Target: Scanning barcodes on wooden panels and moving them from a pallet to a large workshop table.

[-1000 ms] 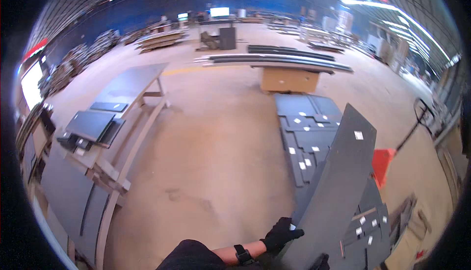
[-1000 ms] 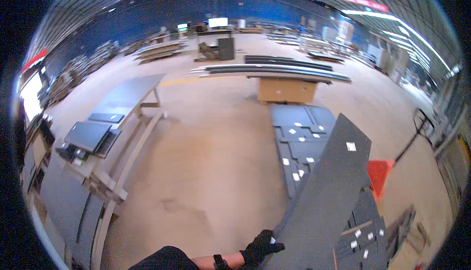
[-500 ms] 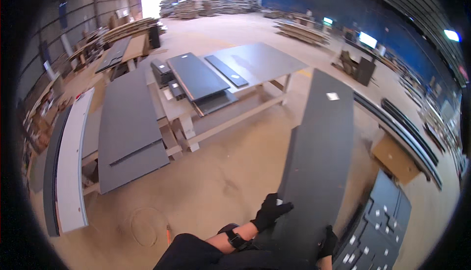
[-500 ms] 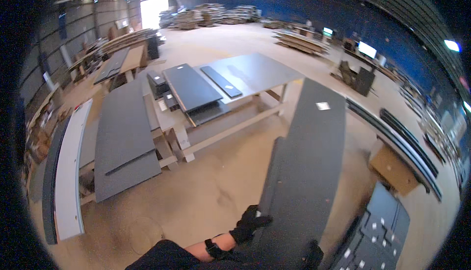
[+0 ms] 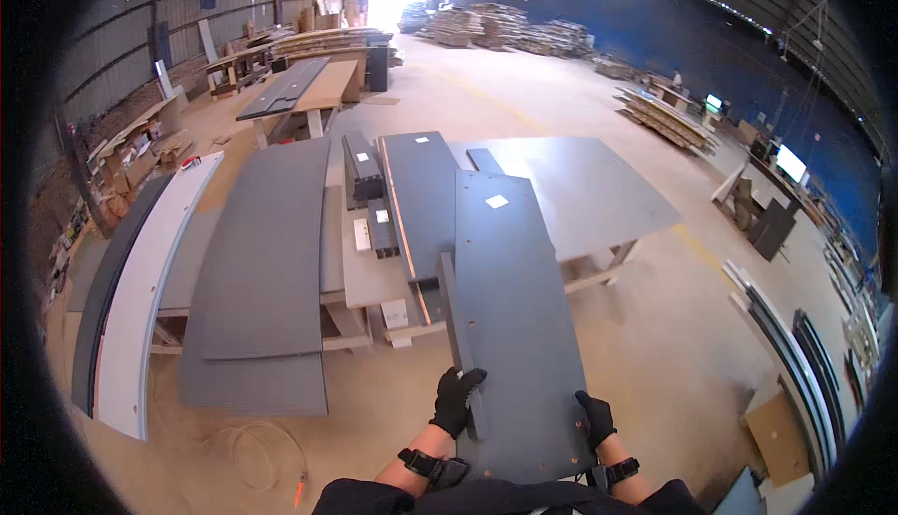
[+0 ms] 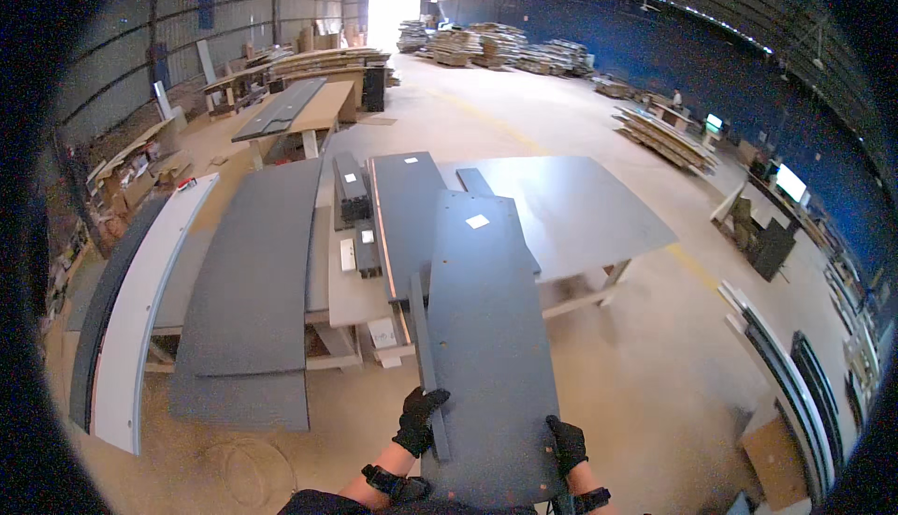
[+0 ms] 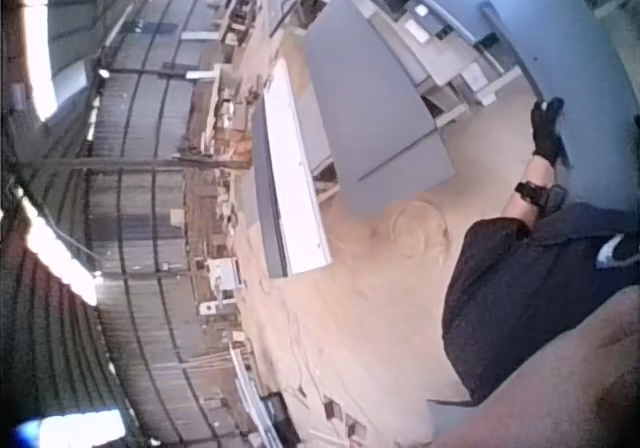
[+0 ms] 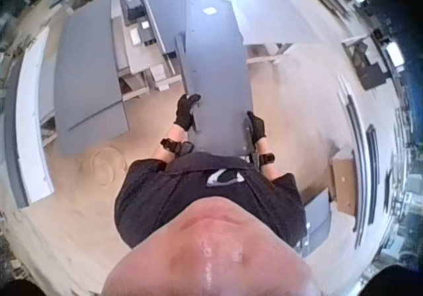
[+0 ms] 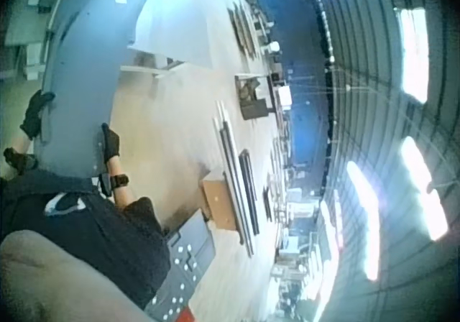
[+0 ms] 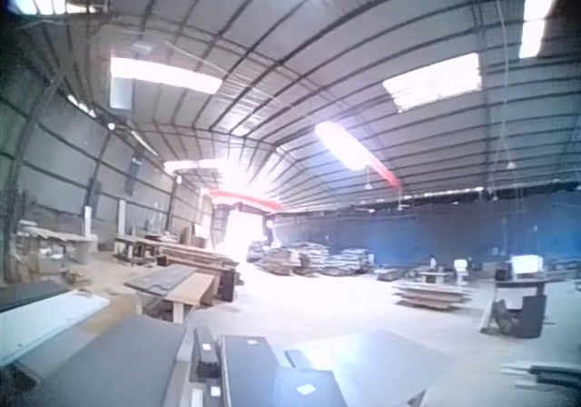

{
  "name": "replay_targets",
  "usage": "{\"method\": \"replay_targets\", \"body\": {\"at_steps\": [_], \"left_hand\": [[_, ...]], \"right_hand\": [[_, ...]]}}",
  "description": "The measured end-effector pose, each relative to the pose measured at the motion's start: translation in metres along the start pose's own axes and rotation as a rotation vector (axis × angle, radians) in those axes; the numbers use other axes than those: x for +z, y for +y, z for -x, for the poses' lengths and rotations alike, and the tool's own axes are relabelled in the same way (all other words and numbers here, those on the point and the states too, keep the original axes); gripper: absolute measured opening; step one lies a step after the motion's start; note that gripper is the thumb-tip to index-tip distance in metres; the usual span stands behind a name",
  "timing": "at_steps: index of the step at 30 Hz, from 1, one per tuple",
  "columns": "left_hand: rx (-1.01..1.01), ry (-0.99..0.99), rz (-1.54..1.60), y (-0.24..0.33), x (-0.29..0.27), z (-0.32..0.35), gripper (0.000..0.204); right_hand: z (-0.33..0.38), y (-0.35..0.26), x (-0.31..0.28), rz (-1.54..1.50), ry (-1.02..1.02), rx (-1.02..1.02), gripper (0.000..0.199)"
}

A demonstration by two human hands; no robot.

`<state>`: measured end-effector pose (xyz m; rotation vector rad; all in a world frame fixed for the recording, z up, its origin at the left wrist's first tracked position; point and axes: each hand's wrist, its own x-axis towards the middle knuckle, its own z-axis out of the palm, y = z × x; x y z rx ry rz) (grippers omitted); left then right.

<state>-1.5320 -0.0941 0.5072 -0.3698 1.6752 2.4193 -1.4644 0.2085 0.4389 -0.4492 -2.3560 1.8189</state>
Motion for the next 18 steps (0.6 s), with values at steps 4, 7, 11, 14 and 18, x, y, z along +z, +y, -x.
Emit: {"method": "replay_targets", "body": {"at_steps": [4, 7, 11, 14, 18], "left_hand": [[0.060, 0.053, 0.219, 0.034, 0.033, -0.099, 0.022], [0.081, 0.147, 0.130, 0.060, 0.052, -0.171, 0.026], [0.119, 0.216, 0.254, 0.083, 0.059, -0.257, 0.027], [0.107, 0.259, 0.221, 0.113, 0.064, -0.315, 0.026], [0.135, 0.299, 0.193, 0.138, 0.032, -0.391, 0.030]], "right_hand": [[-0.120, -0.054, 0.016, -0.006, -0.091, 0.041, 0.022], [-0.219, -0.094, 0.041, -0.104, -0.187, 0.224, 0.025], [-0.323, -0.125, 0.076, -0.128, -0.249, 0.341, 0.033], [-0.407, -0.125, 0.103, 0.044, -0.273, 0.359, 0.040], [-0.456, -0.191, 0.160, 0.016, -0.331, 0.524, 0.033]]}}
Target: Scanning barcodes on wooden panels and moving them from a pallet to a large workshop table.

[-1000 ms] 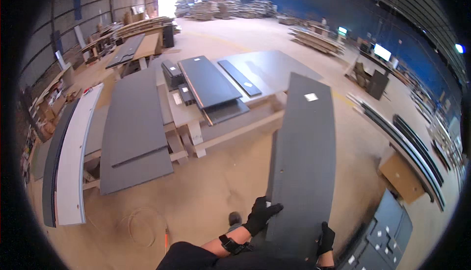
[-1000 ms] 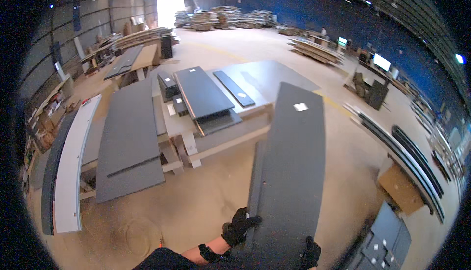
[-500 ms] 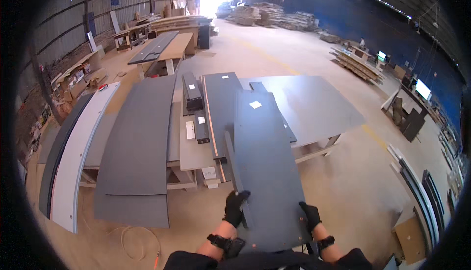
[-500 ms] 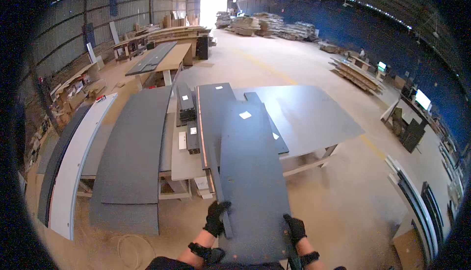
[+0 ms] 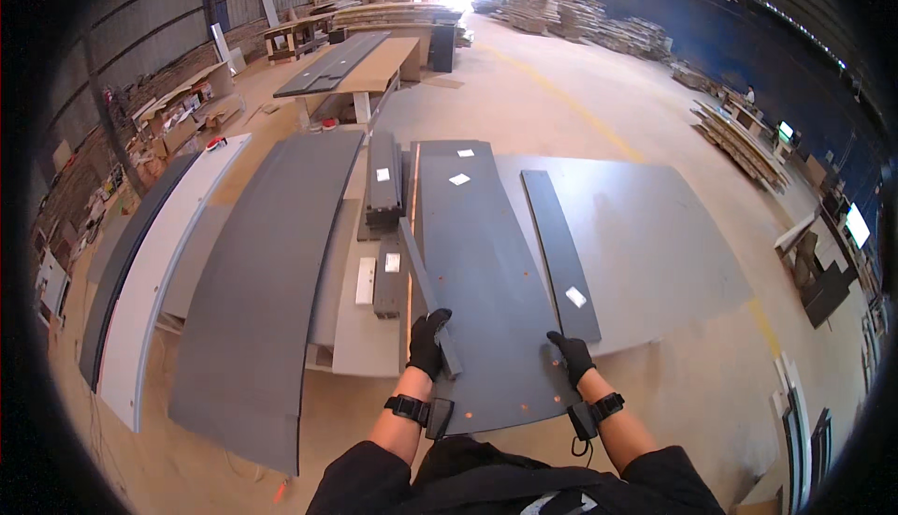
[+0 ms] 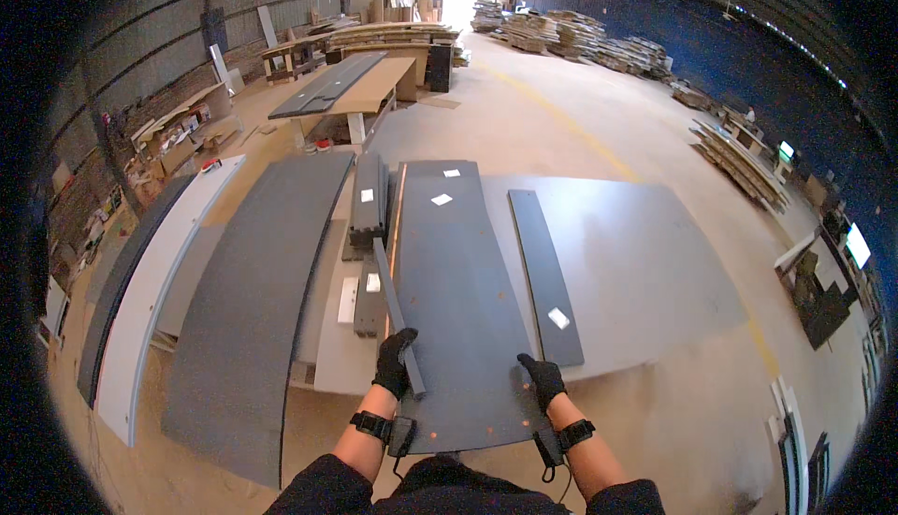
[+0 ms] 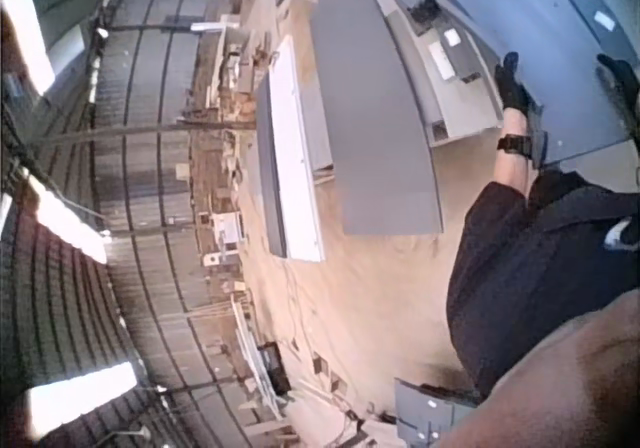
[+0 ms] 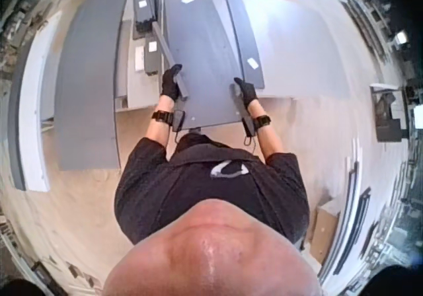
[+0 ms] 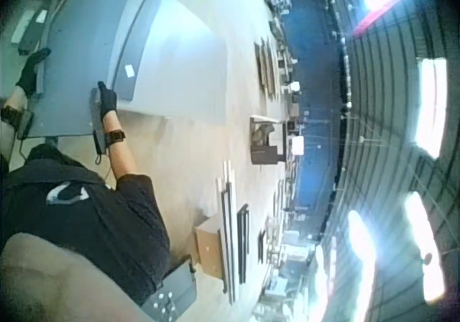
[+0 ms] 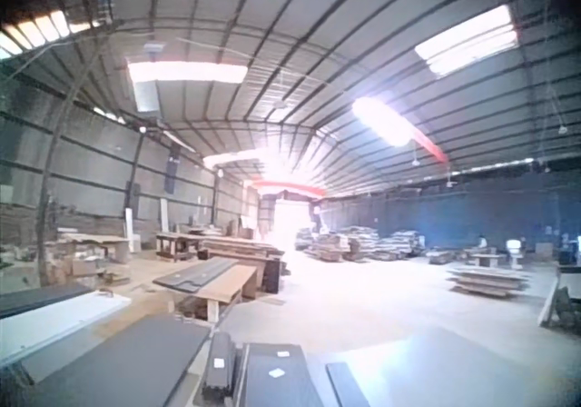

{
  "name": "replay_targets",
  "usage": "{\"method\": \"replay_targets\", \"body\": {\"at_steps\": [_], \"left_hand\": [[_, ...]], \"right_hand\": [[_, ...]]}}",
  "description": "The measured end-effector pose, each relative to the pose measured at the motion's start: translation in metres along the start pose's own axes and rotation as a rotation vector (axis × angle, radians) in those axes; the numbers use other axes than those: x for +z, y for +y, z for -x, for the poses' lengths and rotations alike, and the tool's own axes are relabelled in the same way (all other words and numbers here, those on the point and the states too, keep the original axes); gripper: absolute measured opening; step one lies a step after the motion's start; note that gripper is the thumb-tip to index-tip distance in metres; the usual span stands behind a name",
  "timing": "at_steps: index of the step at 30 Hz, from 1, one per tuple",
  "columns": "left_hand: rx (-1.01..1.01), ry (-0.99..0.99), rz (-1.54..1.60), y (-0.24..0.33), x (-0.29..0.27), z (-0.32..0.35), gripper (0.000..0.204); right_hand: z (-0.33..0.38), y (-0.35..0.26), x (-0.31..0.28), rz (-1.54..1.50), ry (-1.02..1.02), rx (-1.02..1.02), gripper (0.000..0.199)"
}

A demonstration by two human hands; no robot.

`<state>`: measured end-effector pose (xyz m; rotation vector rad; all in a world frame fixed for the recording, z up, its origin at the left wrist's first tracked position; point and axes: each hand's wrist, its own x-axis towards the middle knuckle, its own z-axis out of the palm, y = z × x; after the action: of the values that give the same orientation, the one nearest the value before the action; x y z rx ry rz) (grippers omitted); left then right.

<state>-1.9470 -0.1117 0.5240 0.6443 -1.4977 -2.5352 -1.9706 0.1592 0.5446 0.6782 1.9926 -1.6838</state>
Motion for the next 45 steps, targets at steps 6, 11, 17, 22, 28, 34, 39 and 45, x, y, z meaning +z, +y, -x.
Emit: {"method": "replay_targets", "body": {"at_steps": [6, 11, 17, 22, 28, 34, 39, 45], "left_hand": [[-0.074, 0.052, 0.026, 0.001, -0.013, -0.097, 0.037], [-0.048, 0.000, -0.084, 0.012, 0.001, -0.143, 0.049], [0.287, 0.338, -0.998, 0.083, -0.041, -0.259, 0.072], [0.363, 0.537, -1.186, 0.157, -0.038, -0.391, 0.069], [0.152, 0.594, -1.284, 0.168, -0.021, -0.490, 0.061], [0.127, 0.653, -1.414, 0.150, -0.026, -0.550, 0.072], [0.075, 0.502, -1.610, 0.152, -0.034, -0.580, 0.080], [0.694, 0.467, -1.648, 0.155, -0.057, -0.534, 0.069]], "right_hand": [[-0.110, -0.004, 0.028, 0.580, -0.067, -0.517, 0.026], [-0.159, -0.020, 0.033, 0.961, 0.012, -0.659, 0.034], [-0.163, -0.017, 0.004, 0.694, 0.182, -0.692, 0.043], [-0.144, 0.087, -0.079, 0.777, 0.337, -0.544, 0.033], [-0.054, 0.164, -0.147, 0.281, 0.531, -0.063, 0.028], [0.004, 0.182, -0.147, 0.037, 0.605, 0.213, 0.029], [-0.005, 0.232, -0.182, 0.628, 0.451, 0.016, 0.028], [0.042, 0.330, -0.206, 1.206, 0.136, 0.200, 0.034]]}}
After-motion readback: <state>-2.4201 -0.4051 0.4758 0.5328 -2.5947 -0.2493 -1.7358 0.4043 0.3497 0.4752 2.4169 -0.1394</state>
